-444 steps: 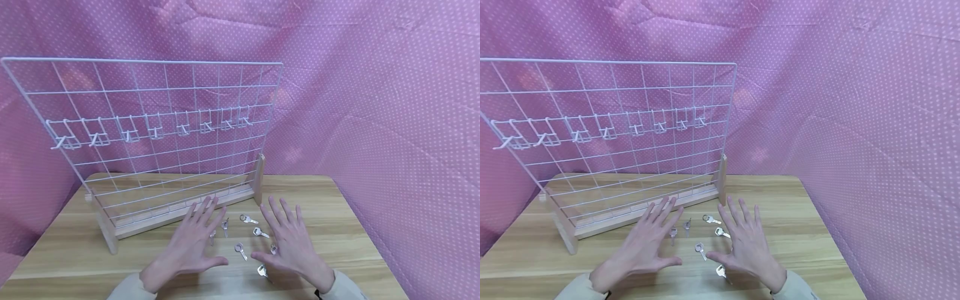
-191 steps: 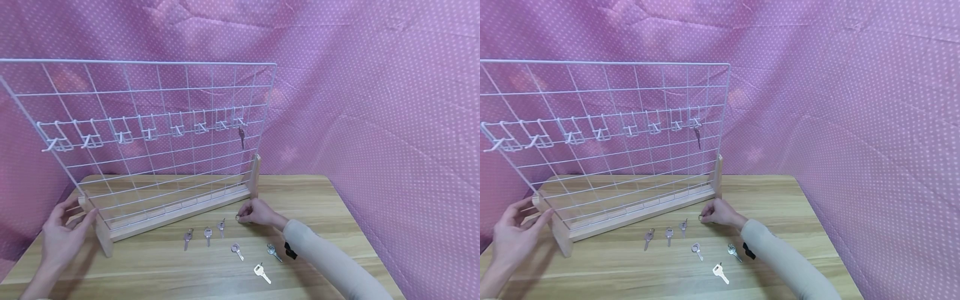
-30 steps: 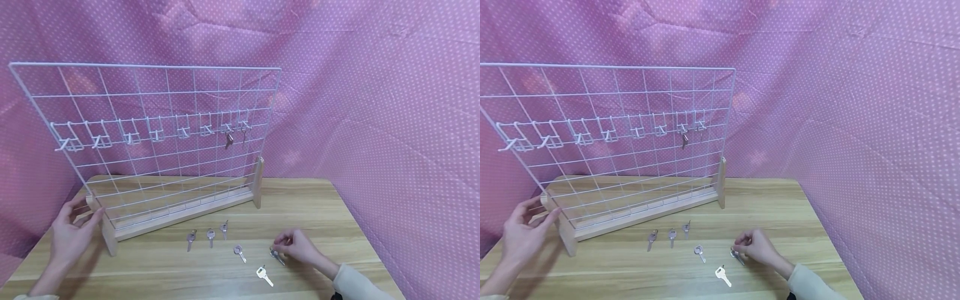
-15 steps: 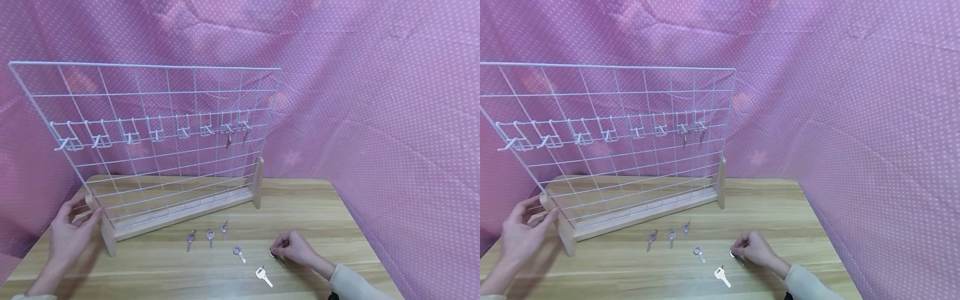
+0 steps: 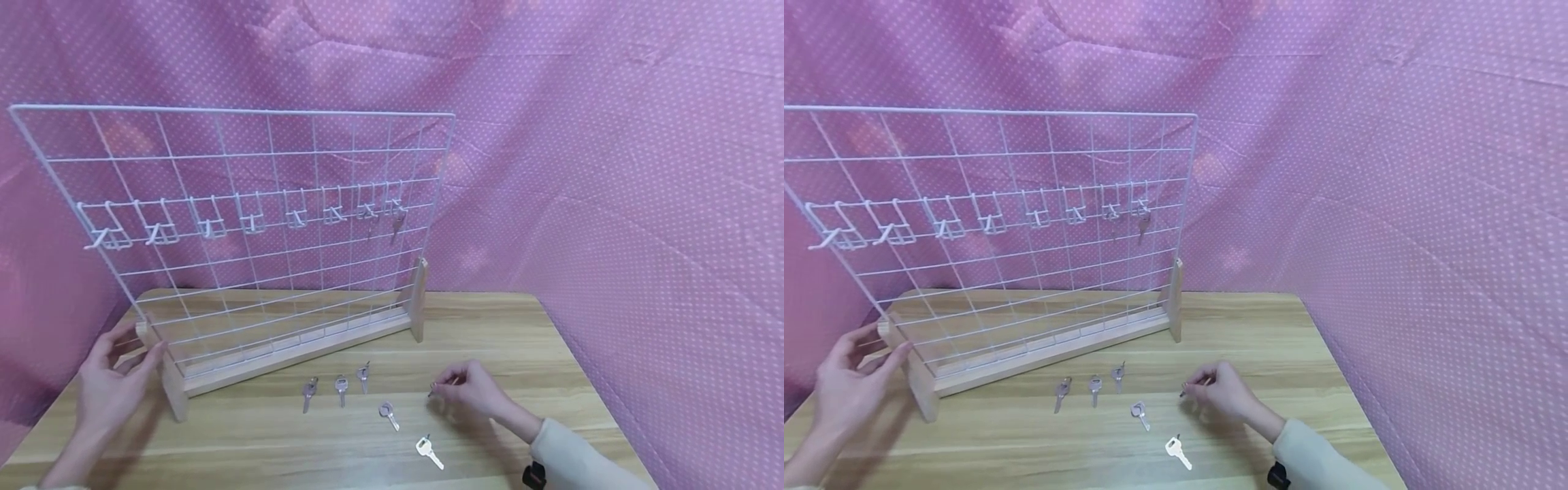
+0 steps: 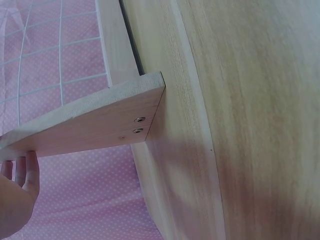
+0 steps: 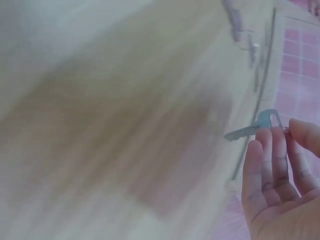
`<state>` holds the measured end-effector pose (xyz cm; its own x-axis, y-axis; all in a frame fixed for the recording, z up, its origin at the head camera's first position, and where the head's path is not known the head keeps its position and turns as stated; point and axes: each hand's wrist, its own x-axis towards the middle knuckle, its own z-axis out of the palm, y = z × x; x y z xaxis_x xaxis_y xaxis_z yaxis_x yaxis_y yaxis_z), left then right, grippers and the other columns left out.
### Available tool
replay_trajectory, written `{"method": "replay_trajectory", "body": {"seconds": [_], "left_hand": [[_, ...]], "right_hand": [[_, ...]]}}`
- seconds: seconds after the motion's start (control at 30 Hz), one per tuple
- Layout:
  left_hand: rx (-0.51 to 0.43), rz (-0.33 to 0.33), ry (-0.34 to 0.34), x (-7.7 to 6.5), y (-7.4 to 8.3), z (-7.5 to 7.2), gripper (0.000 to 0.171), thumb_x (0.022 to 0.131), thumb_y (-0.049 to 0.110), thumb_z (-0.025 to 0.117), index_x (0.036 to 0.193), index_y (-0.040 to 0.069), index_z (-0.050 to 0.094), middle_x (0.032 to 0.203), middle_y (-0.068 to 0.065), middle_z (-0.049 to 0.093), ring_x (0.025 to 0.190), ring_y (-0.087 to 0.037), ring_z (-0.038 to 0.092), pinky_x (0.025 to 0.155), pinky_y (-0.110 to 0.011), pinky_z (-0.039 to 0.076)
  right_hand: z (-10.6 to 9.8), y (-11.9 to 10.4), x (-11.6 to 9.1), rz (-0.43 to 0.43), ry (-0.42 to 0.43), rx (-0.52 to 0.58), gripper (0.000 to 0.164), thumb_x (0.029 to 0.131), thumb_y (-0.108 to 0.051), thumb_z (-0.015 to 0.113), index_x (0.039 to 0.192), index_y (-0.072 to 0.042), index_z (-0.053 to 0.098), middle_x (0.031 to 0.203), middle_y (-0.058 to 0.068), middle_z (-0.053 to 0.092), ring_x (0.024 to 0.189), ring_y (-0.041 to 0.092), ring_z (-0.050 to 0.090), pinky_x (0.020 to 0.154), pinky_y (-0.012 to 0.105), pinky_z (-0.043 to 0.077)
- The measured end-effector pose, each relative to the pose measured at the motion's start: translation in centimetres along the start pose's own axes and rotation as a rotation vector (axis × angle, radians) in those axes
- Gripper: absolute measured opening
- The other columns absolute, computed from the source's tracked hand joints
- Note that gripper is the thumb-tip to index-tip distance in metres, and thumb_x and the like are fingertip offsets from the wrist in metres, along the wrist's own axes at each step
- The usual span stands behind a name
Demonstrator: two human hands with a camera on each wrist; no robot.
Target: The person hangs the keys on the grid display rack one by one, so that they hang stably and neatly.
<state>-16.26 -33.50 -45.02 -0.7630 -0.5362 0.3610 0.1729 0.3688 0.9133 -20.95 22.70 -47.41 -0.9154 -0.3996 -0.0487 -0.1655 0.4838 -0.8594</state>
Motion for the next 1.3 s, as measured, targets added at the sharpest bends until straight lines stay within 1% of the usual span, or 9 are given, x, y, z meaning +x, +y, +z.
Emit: {"method": "replay_trajectory", "body": {"seconds": [0.13, 0.27, 0.53, 0.63, 0.83, 0.9, 1.1, 1.2, 1.3], "left_hand": [[0.015, -0.003, -0.004, 0.0, -0.2, -0.1, 0.058, 0.089, -0.011, 0.076, 0.136, 0.019, 0.059, 0.110, 0.025, 0.060, 0.096, 0.013, 0.061, 0.083, 0.004, 0.055], [0.022, -0.003, -0.006, 0.0, -0.2, -0.1, 0.058, 0.089, -0.010, 0.076, 0.135, 0.020, 0.059, 0.110, 0.026, 0.060, 0.096, 0.013, 0.061, 0.083, 0.004, 0.055], [0.000, 0.008, 0.015, 0.0, -0.1, 0.0, 0.059, 0.087, -0.014, 0.075, 0.132, 0.022, 0.060, 0.111, 0.025, 0.061, 0.097, 0.012, 0.062, 0.083, 0.004, 0.056], [0.003, 0.004, 0.017, 0.0, 0.0, 0.1, 0.060, 0.087, -0.014, 0.076, 0.132, 0.023, 0.060, 0.111, 0.026, 0.061, 0.096, 0.012, 0.062, 0.083, 0.004, 0.056], [0.008, -0.001, 0.019, -0.1, 0.2, 0.1, 0.059, 0.087, -0.012, 0.076, 0.132, 0.023, 0.060, 0.109, 0.025, 0.061, 0.095, 0.012, 0.062, 0.083, 0.004, 0.055], [0.009, 0.002, 0.022, -0.1, 0.2, 0.1, 0.058, 0.087, -0.012, 0.076, 0.132, 0.023, 0.061, 0.109, 0.024, 0.061, 0.096, 0.012, 0.061, 0.082, 0.005, 0.055], [0.002, 0.004, 0.023, -0.2, 0.2, 0.3, 0.058, 0.087, -0.013, 0.075, 0.131, 0.022, 0.061, 0.109, 0.022, 0.061, 0.099, 0.011, 0.061, 0.084, 0.004, 0.056], [0.007, 0.000, 0.023, -0.1, 0.2, 0.3, 0.058, 0.087, -0.012, 0.076, 0.132, 0.022, 0.061, 0.109, 0.022, 0.061, 0.099, 0.011, 0.061, 0.084, 0.004, 0.055], [0.004, -0.008, 0.035, -0.2, 0.2, 0.2, 0.059, 0.087, -0.013, 0.076, 0.132, 0.022, 0.061, 0.109, 0.022, 0.061, 0.099, 0.011, 0.061, 0.083, 0.004, 0.056]], "right_hand": [[-0.3, -1.5, 0.8, -0.035, 0.023, 0.043, 0.018, 0.092, -0.010, 0.078, 0.101, 0.006, 0.077, 0.090, 0.024, 0.077, 0.066, 0.008, 0.065, 0.057, 0.019, 0.061], [-0.6, -3.3, 1.7, -0.030, 0.060, 0.099, 0.021, 0.092, -0.009, 0.078, 0.104, 0.008, 0.076, 0.093, 0.023, 0.077, 0.068, 0.012, 0.068, 0.062, 0.025, 0.067], [-0.4, -7.7, 3.6, -0.058, 0.143, 0.174, 0.025, 0.095, -0.014, 0.077, 0.109, 0.006, 0.074, 0.098, 0.022, 0.079, 0.073, 0.010, 0.070, 0.067, 0.021, 0.067], [-0.2, -9.7, 4.2, -0.073, 0.147, 0.213, 0.025, 0.096, -0.016, 0.077, 0.111, 0.004, 0.074, 0.098, 0.018, 0.080, 0.074, 0.010, 0.071, 0.070, 0.021, 0.068], [0.5, -13.8, 5.5, -0.124, 0.140, 0.301, 0.024, 0.098, -0.016, 0.075, 0.115, 0.001, 0.074, 0.095, 0.001, 0.079, 0.079, 0.010, 0.072, 0.074, 0.023, 0.068], [0.8, -15.0, 6.0, -0.145, 0.142, 0.329, 0.023, 0.099, -0.015, 0.074, 0.115, 0.002, 0.074, 0.094, -0.003, 0.078, 0.079, 0.010, 0.072, 0.075, 0.025, 0.069], [1.6, -18.0, 7.3, -0.215, 0.136, 0.426, 0.022, 0.099, -0.010, 0.072, 0.115, 0.006, 0.072, 0.090, -0.006, 0.076, 0.076, 0.010, 0.073, 0.078, 0.029, 0.071], [1.8, -19.2, 7.8, -0.245, 0.136, 0.448, 0.022, 0.100, -0.012, 0.072, 0.115, 0.004, 0.073, 0.092, -0.005, 0.076, 0.076, 0.010, 0.073, 0.084, 0.038, 0.072], [1.9, -20.5, 8.2, -0.263, 0.152, 0.491, 0.022, 0.100, -0.014, 0.072, 0.116, 0.002, 0.073, 0.092, -0.006, 0.077, 0.075, 0.009, 0.073, 0.084, 0.036, 0.072]]}}
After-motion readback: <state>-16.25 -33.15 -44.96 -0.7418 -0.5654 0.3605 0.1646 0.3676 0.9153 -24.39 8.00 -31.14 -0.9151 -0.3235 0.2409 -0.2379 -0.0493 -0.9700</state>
